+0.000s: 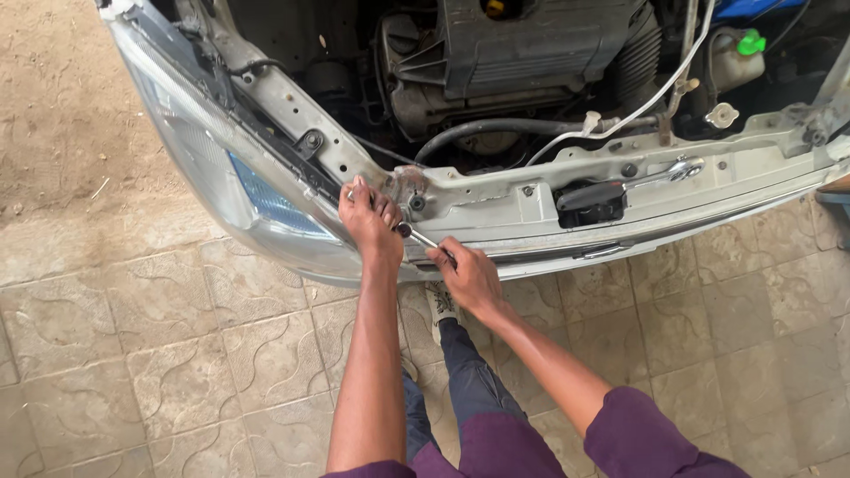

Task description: The person removes bolts from the engine bay frame and headlight assembly of a car using a socket wrench and a screwdriver. They manipulate the fasteners to loosen them while another person assists by holding the tools and the car component.

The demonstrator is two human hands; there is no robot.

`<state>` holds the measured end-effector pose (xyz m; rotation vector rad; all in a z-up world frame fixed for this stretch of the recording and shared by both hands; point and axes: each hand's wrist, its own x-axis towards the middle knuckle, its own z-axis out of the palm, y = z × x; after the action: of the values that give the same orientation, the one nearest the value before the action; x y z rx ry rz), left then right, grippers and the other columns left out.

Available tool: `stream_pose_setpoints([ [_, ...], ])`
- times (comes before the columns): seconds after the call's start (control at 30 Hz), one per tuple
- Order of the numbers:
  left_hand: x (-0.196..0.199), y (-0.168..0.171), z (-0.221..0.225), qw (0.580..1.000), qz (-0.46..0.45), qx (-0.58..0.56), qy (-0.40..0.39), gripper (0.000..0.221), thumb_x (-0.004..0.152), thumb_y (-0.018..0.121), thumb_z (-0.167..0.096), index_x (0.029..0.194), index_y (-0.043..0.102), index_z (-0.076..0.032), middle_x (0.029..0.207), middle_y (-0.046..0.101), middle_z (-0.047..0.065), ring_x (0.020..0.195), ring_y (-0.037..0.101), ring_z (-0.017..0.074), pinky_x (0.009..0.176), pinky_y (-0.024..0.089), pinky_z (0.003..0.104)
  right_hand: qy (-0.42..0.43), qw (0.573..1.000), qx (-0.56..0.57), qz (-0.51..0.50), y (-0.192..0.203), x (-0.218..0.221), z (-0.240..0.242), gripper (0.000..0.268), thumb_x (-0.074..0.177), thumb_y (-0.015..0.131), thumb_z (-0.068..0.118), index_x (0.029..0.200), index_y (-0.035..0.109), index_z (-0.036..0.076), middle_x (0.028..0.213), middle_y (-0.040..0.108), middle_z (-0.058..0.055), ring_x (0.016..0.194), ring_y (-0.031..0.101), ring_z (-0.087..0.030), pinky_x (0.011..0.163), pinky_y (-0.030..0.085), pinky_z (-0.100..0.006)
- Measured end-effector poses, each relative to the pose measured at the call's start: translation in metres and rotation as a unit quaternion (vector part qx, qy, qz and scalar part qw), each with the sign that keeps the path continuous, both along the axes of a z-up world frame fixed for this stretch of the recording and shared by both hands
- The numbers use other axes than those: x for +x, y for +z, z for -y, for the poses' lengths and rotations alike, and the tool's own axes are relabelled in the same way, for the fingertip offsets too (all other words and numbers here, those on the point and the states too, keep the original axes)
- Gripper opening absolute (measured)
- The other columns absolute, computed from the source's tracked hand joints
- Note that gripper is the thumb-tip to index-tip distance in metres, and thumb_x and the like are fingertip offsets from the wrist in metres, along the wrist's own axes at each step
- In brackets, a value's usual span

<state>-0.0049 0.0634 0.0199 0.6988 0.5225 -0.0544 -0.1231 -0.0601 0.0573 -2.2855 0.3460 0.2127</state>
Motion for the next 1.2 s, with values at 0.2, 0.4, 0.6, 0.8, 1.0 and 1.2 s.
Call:
stream_pose_setpoints([
  [0.2, -0.002, -0.005, 0.012, 0.992, 0.021, 0.126, 0.000, 0.025, 0.107, 0.056, -0.029, 0.092, 0.048, -0.010, 0.064, 0.048, 0.000, 0.051, 0.048, 0.0099, 0.046, 0.042, 0.027, 0.010, 1.000, 0.023, 0.009, -0.015, -0.002, 0.001, 0.044, 0.101, 0.057, 0.047, 0.092, 0.059, 0.004, 0.062, 0.056, -0.020, 0.063, 0.058, -0.043, 0.056, 0.040, -0.048],
  [0.4, -0.005, 0.008, 0.038, 0.962, 0.028, 0.269, -0.039, 0.027, 0.105, 0.056, -0.030, 0.094, 0.050, -0.006, 0.063, 0.054, 0.000, 0.048, 0.050, 0.0099, 0.043, 0.045, 0.029, -0.022, 0.996, 0.082, 0.040, -0.046, -0.013, -0.004, 0.041, 0.107, 0.051, 0.038, 0.091, 0.053, 0.000, 0.066, 0.048, -0.022, 0.061, 0.043, -0.039, 0.056, 0.038, -0.045],
  [0.6, 0.004, 0.005, 0.038, 0.882, 0.099, 0.445, -0.121, 0.037, 0.108, 0.061, -0.033, 0.090, 0.053, -0.002, 0.064, 0.055, 0.005, 0.056, 0.047, 0.0122, 0.050, 0.043, 0.035, -0.110, 0.973, 0.189, 0.078, -0.076, -0.024, -0.039, 0.040, 0.107, 0.047, 0.033, 0.088, 0.052, -0.001, 0.065, 0.048, -0.014, 0.059, 0.042, -0.022, 0.055, 0.039, -0.042],
  [0.8, 0.018, 0.018, 0.025, 0.825, 0.126, 0.490, -0.253, 0.033, 0.103, 0.060, -0.031, 0.090, 0.051, -0.003, 0.066, 0.062, 0.007, 0.056, 0.054, 0.0150, 0.053, 0.046, 0.039, -0.182, 0.939, 0.273, 0.101, -0.084, -0.018, -0.090, 0.042, 0.108, 0.041, 0.035, 0.093, 0.058, 0.001, 0.075, 0.060, -0.008, 0.069, 0.054, -0.015, 0.065, 0.045, -0.037],
  [1.0, 0.016, 0.029, 0.022, 0.817, 0.135, 0.481, -0.286, 0.032, 0.104, 0.061, -0.029, 0.092, 0.053, 0.000, 0.065, 0.061, 0.015, 0.055, 0.052, 0.0241, 0.056, 0.046, 0.043, -0.226, 0.922, 0.311, 0.046, -0.075, -0.018, -0.099, 0.046, 0.109, 0.038, 0.039, 0.089, 0.055, 0.002, 0.072, 0.055, -0.007, 0.066, 0.051, -0.014, 0.063, 0.043, -0.037],
  [1.2, 0.019, 0.020, 0.026, 0.801, 0.146, 0.486, -0.317, 0.028, 0.103, 0.060, -0.027, 0.100, 0.054, 0.000, 0.074, 0.068, 0.019, 0.062, 0.066, 0.0319, 0.061, 0.050, 0.048, -0.269, 0.878, 0.391, 0.061, -0.074, -0.020, -0.114, 0.042, 0.110, 0.039, 0.039, 0.093, 0.056, 0.004, 0.077, 0.055, -0.005, 0.071, 0.051, -0.013, 0.067, 0.045, -0.036],
])
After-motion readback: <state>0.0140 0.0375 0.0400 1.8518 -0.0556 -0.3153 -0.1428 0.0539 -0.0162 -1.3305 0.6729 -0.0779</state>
